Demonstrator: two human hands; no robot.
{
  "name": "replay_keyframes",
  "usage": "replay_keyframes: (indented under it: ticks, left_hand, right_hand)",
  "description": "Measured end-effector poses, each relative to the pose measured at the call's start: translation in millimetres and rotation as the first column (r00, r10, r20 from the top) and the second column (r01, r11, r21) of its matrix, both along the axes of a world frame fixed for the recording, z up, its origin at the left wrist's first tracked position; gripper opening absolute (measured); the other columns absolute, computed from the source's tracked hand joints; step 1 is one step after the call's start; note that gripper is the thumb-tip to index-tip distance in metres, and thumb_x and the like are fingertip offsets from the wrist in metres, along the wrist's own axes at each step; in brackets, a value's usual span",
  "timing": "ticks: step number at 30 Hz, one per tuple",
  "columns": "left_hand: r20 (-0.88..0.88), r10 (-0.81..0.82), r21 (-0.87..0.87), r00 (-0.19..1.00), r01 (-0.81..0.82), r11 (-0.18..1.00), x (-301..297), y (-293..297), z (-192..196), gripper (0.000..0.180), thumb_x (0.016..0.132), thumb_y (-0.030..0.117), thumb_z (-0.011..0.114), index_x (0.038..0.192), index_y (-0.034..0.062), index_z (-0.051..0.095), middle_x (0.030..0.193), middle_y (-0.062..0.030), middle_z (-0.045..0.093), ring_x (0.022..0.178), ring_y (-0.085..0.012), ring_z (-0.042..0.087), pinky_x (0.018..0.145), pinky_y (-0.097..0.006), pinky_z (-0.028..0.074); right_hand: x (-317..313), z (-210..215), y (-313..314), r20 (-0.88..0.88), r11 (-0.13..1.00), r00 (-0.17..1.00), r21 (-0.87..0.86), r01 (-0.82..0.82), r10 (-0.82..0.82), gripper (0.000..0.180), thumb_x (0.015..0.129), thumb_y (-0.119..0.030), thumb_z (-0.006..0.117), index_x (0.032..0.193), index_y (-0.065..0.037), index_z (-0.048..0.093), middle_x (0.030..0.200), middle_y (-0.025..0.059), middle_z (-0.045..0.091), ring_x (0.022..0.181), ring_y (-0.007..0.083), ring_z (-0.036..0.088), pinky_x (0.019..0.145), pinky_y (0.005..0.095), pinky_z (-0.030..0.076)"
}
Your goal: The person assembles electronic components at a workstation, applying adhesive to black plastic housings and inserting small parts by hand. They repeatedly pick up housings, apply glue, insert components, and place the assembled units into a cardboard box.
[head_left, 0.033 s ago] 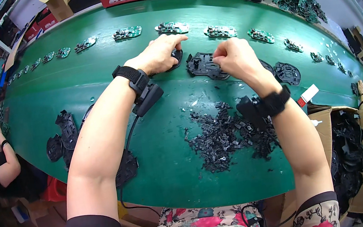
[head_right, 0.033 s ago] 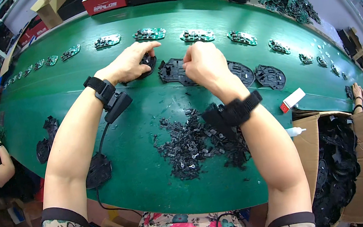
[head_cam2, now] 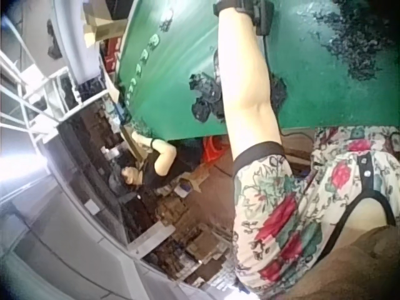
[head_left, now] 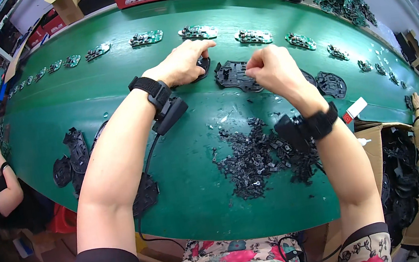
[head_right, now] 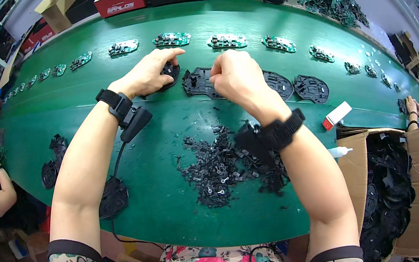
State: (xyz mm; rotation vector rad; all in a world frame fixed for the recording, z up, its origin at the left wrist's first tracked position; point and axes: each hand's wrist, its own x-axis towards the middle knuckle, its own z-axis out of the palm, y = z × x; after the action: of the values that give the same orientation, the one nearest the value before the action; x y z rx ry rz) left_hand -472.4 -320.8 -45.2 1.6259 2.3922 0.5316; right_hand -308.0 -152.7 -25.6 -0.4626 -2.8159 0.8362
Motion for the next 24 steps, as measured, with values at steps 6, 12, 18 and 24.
replay_keyframes:
  ticks: [6,12,18,24]
  left_hand:
    - [-0.204,0.149,0.130,0.967,-0.125,0.984,10.6,-16.2,-0.4,0.070,0.073,0.011,0.072,0.137,0.0130,0.043,0.128,-0.0122,0.050,0.123,-0.0316,0.044,0.104,-0.045,0.036]
    - [-0.116,0.271,-0.035,0.956,-0.276,0.960,25.0,-55.3,12.5,0.068,0.077,0.022,0.074,0.137,0.0105,0.043,0.132,-0.0138,0.047,0.126,-0.0324,0.040,0.106,-0.046,0.033]
    - [-0.025,0.247,0.017,0.969,-0.247,0.969,20.2,-65.7,1.3,0.061,0.078,0.016,0.072,0.132,0.0052,0.047,0.131,-0.0168,0.050,0.122,-0.0340,0.044,0.107,-0.041,0.035]
    - [-0.037,0.218,0.064,0.975,-0.215,0.974,12.7,-54.5,-4.7,0.058,0.077,0.013,0.072,0.130,0.0051,0.049,0.130,-0.0164,0.051,0.123,-0.0337,0.045,0.107,-0.040,0.035]
  right_hand:
    - [41.6,-3.2,-19.5,0.089,0.991,0.987,-0.044,-0.127,0.131,0.012,0.072,-0.007,0.071,0.080,0.001,0.070,0.073,0.0158,0.069,0.067,0.0248,0.067,0.067,0.0332,0.052]
    - [50.5,-13.5,-23.6,0.176,0.985,0.971,-0.075,-0.152,0.163,0.004,0.072,-0.006,0.069,0.074,-0.003,0.070,0.074,0.0191,0.067,0.074,0.0344,0.067,0.070,0.0400,0.052]
    - [56.5,-10.1,-29.5,0.091,0.982,0.979,-0.061,-0.179,0.184,0.008,0.072,-0.005,0.068,0.079,0.000,0.068,0.076,0.0204,0.066,0.076,0.0360,0.066,0.071,0.0400,0.052]
    - [60.5,-8.8,-33.9,0.111,0.974,0.971,-0.105,-0.199,0.210,0.009,0.071,-0.003,0.066,0.079,0.000,0.068,0.076,0.0208,0.066,0.078,0.0361,0.066,0.072,0.0404,0.052]
